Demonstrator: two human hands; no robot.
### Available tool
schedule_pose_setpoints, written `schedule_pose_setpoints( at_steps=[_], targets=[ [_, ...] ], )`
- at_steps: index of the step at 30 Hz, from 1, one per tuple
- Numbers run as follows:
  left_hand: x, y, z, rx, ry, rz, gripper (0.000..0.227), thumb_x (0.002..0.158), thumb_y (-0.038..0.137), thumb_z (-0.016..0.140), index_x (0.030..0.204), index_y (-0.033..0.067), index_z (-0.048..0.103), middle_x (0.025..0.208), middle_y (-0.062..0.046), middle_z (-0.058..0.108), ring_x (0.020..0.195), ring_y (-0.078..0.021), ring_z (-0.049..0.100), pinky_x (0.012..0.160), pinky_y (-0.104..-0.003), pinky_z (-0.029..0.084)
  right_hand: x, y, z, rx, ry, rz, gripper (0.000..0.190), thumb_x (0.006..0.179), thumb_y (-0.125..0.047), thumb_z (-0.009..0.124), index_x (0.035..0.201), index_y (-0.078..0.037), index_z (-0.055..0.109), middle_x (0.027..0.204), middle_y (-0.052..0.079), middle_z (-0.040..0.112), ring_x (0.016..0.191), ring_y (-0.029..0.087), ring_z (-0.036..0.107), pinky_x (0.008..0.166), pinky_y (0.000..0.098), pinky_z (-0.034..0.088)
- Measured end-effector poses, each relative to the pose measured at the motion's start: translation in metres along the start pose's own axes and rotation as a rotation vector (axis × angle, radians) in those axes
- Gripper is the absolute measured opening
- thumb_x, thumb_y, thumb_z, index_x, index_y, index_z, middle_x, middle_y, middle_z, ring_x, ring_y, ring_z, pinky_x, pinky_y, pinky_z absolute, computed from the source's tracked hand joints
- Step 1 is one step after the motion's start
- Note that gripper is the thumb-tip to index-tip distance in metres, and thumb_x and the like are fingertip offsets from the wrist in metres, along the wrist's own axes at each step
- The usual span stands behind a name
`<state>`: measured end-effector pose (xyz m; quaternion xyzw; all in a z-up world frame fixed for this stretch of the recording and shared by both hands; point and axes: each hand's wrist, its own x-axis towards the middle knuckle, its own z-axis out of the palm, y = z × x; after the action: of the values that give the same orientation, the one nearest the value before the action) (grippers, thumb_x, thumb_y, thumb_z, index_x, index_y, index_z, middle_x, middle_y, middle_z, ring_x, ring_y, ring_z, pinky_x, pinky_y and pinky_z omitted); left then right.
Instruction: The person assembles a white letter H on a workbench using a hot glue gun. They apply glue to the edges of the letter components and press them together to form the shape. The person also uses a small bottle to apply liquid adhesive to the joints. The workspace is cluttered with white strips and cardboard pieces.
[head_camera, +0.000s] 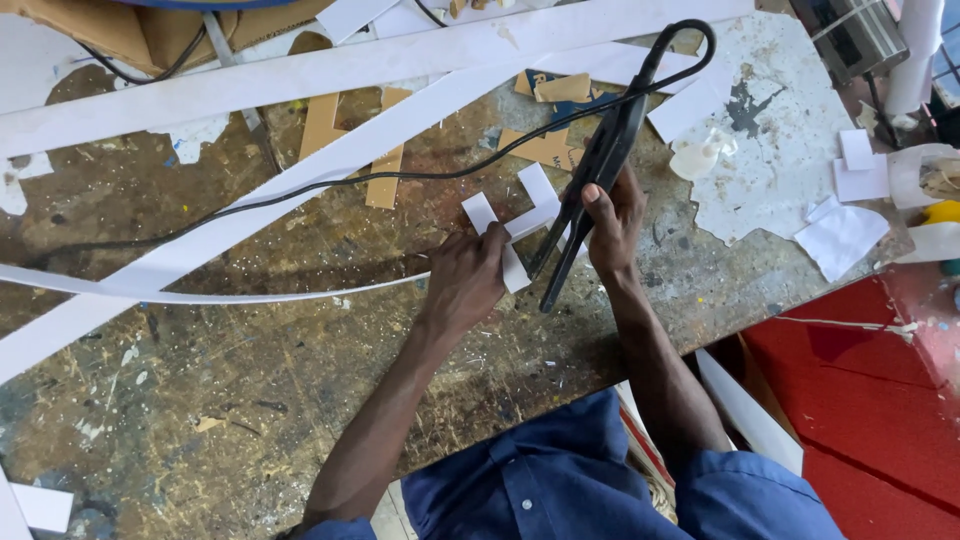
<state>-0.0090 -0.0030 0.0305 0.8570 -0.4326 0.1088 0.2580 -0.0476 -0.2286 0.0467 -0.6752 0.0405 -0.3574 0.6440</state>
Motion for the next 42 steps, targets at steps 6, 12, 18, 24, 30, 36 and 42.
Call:
schedule_pose_setpoints(
  at_steps=[6, 12, 18, 24, 30, 36, 42],
  targets=[
    [0.000, 0.000, 0.000, -0.006, 0.022, 0.001, 0.023, 0.098, 0.008, 0.072, 0.118, 0.0145, 0.063, 0.069, -0.013, 0.075, 0.070, -0.0321, 0.080, 0.077, -0.040, 0.058, 0.001, -0.013, 0.005, 0.031, -0.015, 0.032, 0.049, 0.107, -0.048, 0.073, 0.116, 0.000, 0.072, 0.086, 0.017, 0.072, 0.082, 0.028, 0.080, 0.070, 0.0399, 0.067],
    [-0.001, -0.005, 0.005, -0.058, 0.013, -0.032, 0.021, 0.098, 0.006, 0.071, 0.115, 0.0145, 0.061, 0.068, -0.014, 0.075, 0.069, -0.0338, 0.080, 0.076, -0.042, 0.059, 0.003, -0.006, 0.003, 0.018, -0.009, 0.015, 0.049, 0.107, -0.050, 0.073, 0.115, -0.002, 0.074, 0.087, 0.016, 0.073, 0.082, 0.027, 0.079, 0.070, 0.0389, 0.067],
    [-0.006, -0.013, 0.014, -0.111, 0.038, -0.022, 0.019, 0.100, 0.007, 0.074, 0.113, 0.0153, 0.063, 0.070, -0.013, 0.078, 0.078, -0.0317, 0.084, 0.087, -0.040, 0.060, 0.001, 0.006, -0.004, 0.072, -0.023, 0.077, 0.052, 0.103, -0.049, 0.077, 0.123, 0.000, 0.073, 0.097, 0.018, 0.074, 0.086, 0.028, 0.080, 0.071, 0.0392, 0.068],
    [-0.003, -0.013, 0.011, -0.100, 0.051, -0.026, 0.010, 0.105, 0.013, 0.074, 0.109, 0.0164, 0.065, 0.069, -0.011, 0.075, 0.080, -0.0287, 0.083, 0.084, -0.038, 0.059, 0.008, -0.018, -0.015, 0.139, -0.156, 0.154, 0.055, 0.086, -0.035, 0.092, 0.120, 0.004, 0.072, 0.092, 0.020, 0.075, 0.084, 0.028, 0.082, 0.069, 0.0397, 0.070],
    [-0.006, -0.017, 0.020, -0.062, 0.078, -0.019, 0.014, 0.099, 0.017, 0.076, 0.108, 0.0154, 0.065, 0.077, -0.014, 0.073, 0.079, -0.0341, 0.080, 0.082, -0.043, 0.061, 0.025, -0.042, -0.026, 0.219, -0.323, -0.085, 0.068, 0.074, -0.010, 0.099, 0.128, 0.016, 0.067, 0.108, 0.033, 0.074, 0.099, 0.038, 0.080, 0.085, 0.0510, 0.070],
    [-0.015, -0.026, 0.046, -0.031, 0.106, -0.057, 0.012, 0.100, 0.023, 0.077, 0.101, 0.0208, 0.065, 0.072, -0.005, 0.070, 0.070, -0.0263, 0.079, 0.079, -0.036, 0.062, 0.048, -0.047, -0.021, 0.250, -0.547, -0.177, 0.078, 0.072, -0.004, 0.100, 0.136, 0.017, 0.060, 0.117, 0.035, 0.075, 0.117, 0.050, 0.080, 0.103, 0.0591, 0.065],
    [0.004, -0.012, 0.019, -0.042, 0.115, -0.084, 0.013, 0.102, 0.022, 0.074, 0.095, 0.0119, 0.068, 0.068, -0.011, 0.068, 0.066, -0.0293, 0.079, 0.077, -0.039, 0.064, 0.042, -0.021, -0.014, 0.292, -0.576, -0.021, 0.081, 0.071, -0.009, 0.103, 0.138, 0.014, 0.063, 0.120, 0.034, 0.072, 0.119, 0.052, 0.080, 0.101, 0.0592, 0.066]
  ],
)
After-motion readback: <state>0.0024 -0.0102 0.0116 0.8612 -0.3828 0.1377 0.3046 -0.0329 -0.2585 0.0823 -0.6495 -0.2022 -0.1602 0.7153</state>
